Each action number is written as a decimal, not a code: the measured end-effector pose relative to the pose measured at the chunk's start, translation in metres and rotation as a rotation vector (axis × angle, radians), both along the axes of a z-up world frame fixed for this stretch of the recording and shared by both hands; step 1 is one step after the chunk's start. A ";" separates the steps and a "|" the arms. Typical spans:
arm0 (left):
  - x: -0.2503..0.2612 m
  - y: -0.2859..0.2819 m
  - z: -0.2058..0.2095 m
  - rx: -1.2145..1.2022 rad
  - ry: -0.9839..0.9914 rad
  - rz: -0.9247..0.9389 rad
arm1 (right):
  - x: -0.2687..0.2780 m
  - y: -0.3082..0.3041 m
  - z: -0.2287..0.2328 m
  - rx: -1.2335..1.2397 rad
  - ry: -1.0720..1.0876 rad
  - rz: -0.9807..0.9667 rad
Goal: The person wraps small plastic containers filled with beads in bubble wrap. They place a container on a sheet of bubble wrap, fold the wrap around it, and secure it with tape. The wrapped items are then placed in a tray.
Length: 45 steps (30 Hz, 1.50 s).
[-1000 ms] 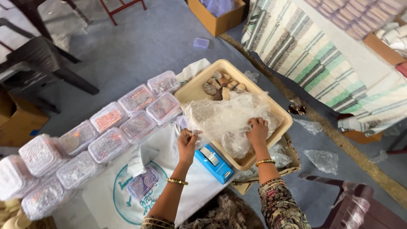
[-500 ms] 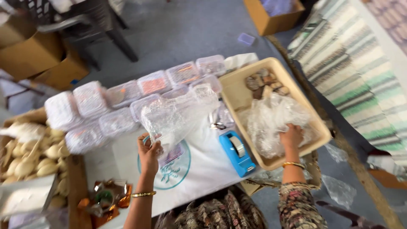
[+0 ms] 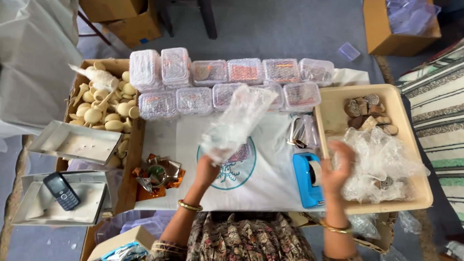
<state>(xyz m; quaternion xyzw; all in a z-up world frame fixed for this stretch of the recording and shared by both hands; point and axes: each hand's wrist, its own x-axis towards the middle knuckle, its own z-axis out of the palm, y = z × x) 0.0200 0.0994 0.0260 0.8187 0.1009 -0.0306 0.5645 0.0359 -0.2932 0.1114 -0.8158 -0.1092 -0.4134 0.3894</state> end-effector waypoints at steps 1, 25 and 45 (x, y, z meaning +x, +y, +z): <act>-0.003 -0.001 -0.009 -0.003 0.004 0.007 | 0.001 0.032 0.009 -0.003 0.004 0.007; 0.008 -0.022 -0.019 0.563 -0.298 -0.591 | -0.049 0.163 -0.145 -0.820 0.956 0.436; -0.030 -0.027 -0.059 1.099 -0.297 -0.984 | -0.013 0.163 -0.107 -0.089 0.760 0.535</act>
